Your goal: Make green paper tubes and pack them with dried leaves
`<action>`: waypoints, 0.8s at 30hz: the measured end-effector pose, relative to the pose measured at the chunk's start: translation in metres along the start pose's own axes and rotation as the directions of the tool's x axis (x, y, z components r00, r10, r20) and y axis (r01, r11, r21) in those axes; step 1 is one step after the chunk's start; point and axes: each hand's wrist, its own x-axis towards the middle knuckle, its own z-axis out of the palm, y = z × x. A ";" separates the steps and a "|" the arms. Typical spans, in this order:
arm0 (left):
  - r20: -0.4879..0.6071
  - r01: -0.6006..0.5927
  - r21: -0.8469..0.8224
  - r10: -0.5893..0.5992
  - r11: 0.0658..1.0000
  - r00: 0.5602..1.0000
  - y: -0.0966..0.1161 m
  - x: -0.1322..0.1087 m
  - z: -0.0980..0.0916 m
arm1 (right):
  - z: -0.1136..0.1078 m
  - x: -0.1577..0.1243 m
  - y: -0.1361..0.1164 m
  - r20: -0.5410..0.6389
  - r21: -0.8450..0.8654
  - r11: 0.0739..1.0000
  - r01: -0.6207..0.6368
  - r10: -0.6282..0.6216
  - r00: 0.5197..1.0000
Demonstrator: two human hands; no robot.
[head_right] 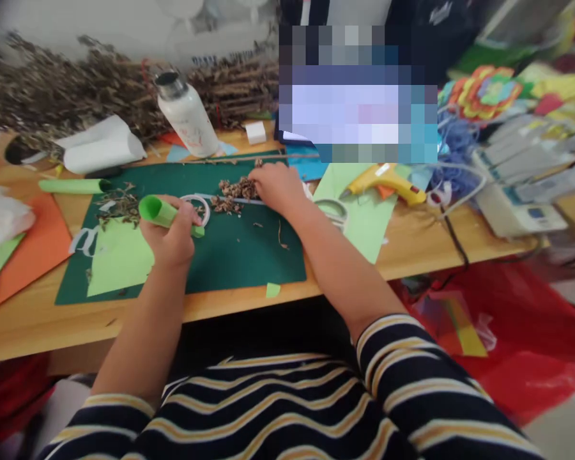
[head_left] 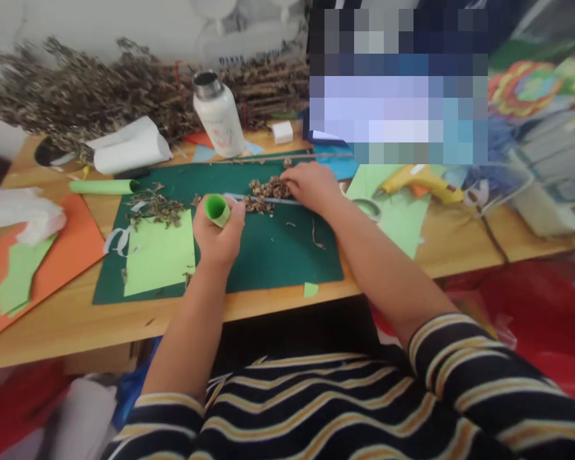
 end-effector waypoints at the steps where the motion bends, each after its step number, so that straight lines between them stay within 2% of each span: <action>1: 0.000 -0.021 -0.004 0.021 1.000 1.000 0.000 0.000 -0.001 | 0.000 0.000 -0.001 0.022 -0.015 1.000 -0.002 0.002 1.000; 5: -0.019 -0.051 -0.032 0.051 0.998 0.999 0.002 -0.001 -0.003 | 0.000 -0.003 -0.003 0.043 -0.032 0.999 0.006 -0.005 0.999; 10: 0.060 0.020 0.079 -0.025 0.997 0.998 0.003 -0.004 -0.007 | 0.002 -0.004 -0.003 0.083 -0.029 1.000 0.002 0.001 0.997; 13: 0.103 -0.001 0.118 -0.011 0.993 0.995 0.004 -0.006 -0.007 | 0.005 -0.002 -0.003 0.071 -0.039 0.999 -0.021 0.024 0.997; 16: 0.191 -0.081 0.156 0.050 0.984 0.980 0.008 -0.007 -0.004 | 0.009 0.001 -0.004 0.050 -0.065 0.998 -0.016 0.020 0.999; 19: 0.304 -0.156 0.175 0.097 0.972 0.948 0.014 -0.008 0.000 | 0.013 0.005 -0.007 0.036 -0.076 0.997 0.000 0.003 0.999; 24: 0.410 -0.162 0.187 0.073 0.969 0.909 0.018 -0.010 0.001 | 0.012 0.006 -0.011 -0.036 -0.035 0.999 -0.005 0.004 0.999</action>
